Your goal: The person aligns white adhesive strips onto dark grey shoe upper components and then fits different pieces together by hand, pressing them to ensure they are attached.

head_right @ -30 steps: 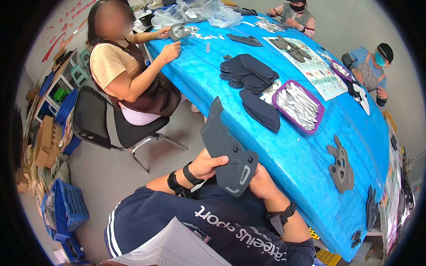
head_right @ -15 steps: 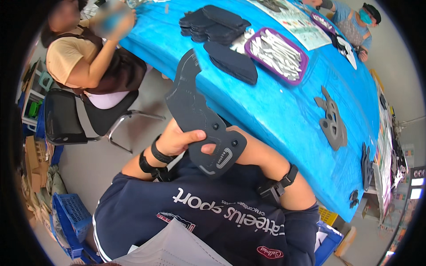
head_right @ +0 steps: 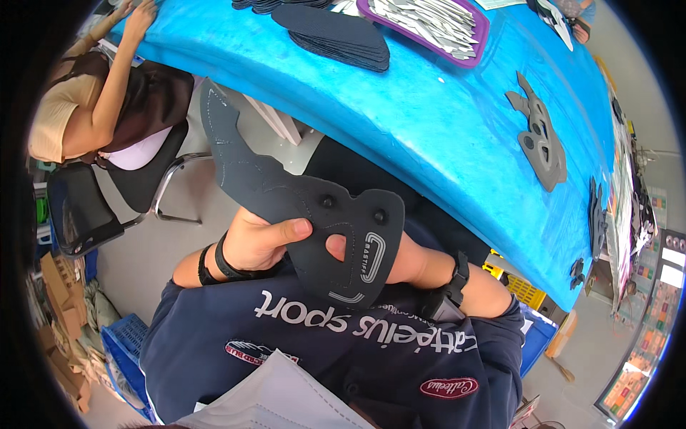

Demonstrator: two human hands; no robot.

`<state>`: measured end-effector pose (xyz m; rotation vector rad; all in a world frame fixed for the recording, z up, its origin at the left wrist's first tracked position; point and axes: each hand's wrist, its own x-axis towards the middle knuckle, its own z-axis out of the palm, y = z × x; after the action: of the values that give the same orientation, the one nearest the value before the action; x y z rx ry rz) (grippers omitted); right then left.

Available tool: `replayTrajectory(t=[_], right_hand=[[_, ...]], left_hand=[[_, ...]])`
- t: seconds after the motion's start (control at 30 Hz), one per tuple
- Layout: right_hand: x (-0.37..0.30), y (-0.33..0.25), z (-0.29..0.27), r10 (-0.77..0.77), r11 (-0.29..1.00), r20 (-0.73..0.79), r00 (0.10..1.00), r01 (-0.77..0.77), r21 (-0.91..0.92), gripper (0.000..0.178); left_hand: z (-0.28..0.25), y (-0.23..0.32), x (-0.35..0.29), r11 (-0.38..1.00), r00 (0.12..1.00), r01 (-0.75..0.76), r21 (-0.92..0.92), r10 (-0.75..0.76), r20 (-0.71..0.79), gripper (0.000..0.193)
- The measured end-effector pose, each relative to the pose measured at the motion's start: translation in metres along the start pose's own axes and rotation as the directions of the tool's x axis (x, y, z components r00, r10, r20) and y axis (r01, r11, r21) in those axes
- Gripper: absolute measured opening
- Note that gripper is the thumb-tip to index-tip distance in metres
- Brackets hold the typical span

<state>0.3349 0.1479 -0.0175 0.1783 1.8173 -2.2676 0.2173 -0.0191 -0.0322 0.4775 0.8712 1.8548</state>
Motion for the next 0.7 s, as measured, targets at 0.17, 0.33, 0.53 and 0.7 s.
replayTrajectory(t=[0.17, 0.33, 0.53, 0.7], right_hand=[[-0.008, 0.009, -0.005, 0.027, 0.996, -0.041, 0.999, -0.023, 0.086, 0.022], [-0.002, 0.022, -0.018, -0.015, 0.999, -0.22, 0.975, 0.006, -0.04, 0.022], [-0.002, 0.021, -0.021, -0.047, 0.986, -0.11, 0.993, 0.029, -0.162, 0.026], [0.005, 0.025, -0.012, -0.122, 0.992, -0.018, 0.992, 0.122, 0.029, 0.027]], left_hand=[[0.001, -0.01, 0.006, 0.999, 0.999, 0.04, 0.014, -0.04, -0.002, 0.03], [-0.014, -0.032, 0.042, 0.961, 1.0, -0.003, 0.277, 0.01, -0.024, 0.034], [-0.031, -0.021, 0.031, 0.649, 0.997, -0.077, 0.757, 0.066, 0.045, 0.032], [-0.056, -0.029, 0.02, 0.901, 0.946, 0.113, 0.419, -0.227, 0.233, 0.052]])
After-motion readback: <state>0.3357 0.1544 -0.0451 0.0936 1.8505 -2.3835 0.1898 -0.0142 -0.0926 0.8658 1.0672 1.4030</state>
